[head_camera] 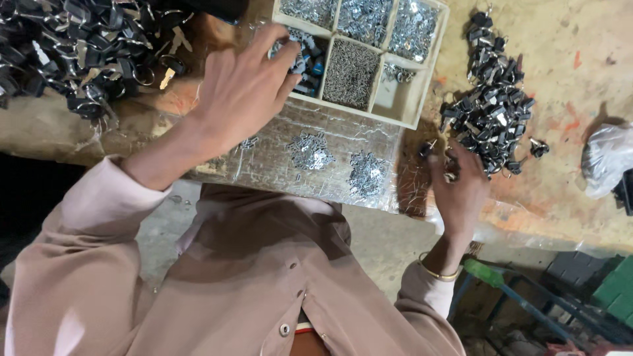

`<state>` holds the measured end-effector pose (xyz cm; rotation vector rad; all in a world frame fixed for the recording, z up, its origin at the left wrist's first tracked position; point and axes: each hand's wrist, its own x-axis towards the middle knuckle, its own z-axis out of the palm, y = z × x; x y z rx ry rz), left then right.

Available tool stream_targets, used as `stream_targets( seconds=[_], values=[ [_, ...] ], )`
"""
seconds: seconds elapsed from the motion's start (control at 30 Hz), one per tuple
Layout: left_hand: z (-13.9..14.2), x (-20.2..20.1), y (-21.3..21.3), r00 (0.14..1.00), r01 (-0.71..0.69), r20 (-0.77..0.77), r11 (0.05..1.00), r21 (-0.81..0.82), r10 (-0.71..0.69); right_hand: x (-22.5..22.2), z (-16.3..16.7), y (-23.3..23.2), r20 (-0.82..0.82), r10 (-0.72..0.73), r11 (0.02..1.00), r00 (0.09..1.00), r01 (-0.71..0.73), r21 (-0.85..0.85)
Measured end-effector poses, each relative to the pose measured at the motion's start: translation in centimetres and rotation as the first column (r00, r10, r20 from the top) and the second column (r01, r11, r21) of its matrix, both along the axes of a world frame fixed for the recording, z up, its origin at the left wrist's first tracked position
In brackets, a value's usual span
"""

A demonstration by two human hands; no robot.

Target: The person sits at a workbench assembling padlock lock cylinders. They pick small metal pins and springs from a compartment tray, insert them by hand into a lock body held in their hands, and place finished assemblies with the pile of locks and keys on the bench.

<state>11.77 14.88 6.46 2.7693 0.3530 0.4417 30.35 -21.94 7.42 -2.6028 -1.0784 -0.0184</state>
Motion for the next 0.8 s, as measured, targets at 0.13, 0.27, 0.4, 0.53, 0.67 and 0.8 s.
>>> stream_targets(
  seconds=[0.13,0.27,0.4,0.53,0.67,0.8],
  values=[
    [0.3,1.6,0.8,0.995,-0.006,-0.105,1.0,-0.019,0.004,-0.6,0.1,1.2,-0.084,0.009,1.0,0.996,-0.009,0.0],
    [0.2,2.0,1.4,1.0,0.018,-0.021,0.993,-0.115,-0.02,-1.5,-0.4,2.1,-0.116,-0.052,0.997,0.992,0.058,0.047],
    [0.3,2.0,1.4,0.999,0.022,0.051,0.993,-0.12,-0.016,-2.5,-1.2,2.8,-0.041,-0.064,0.99,0.997,0.069,0.12],
    [0.6,1.9,0.9,0.984,0.067,0.175,0.99,-0.12,-0.045,-2.5,-1.7,3.3,-0.066,-0.124,0.98,0.99,0.133,0.15],
    [0.6,2.3,0.0,0.954,0.221,0.273,0.905,-0.363,-0.123,-1.9,-2.1,3.8,-0.094,-0.151,0.974,0.984,0.165,0.158],
    [-0.2,3.0,-0.5,0.908,0.349,0.39,0.797,-0.493,-0.156,-0.8,-1.6,3.5,-0.051,-0.007,0.995,0.999,0.012,0.096]
  ],
)
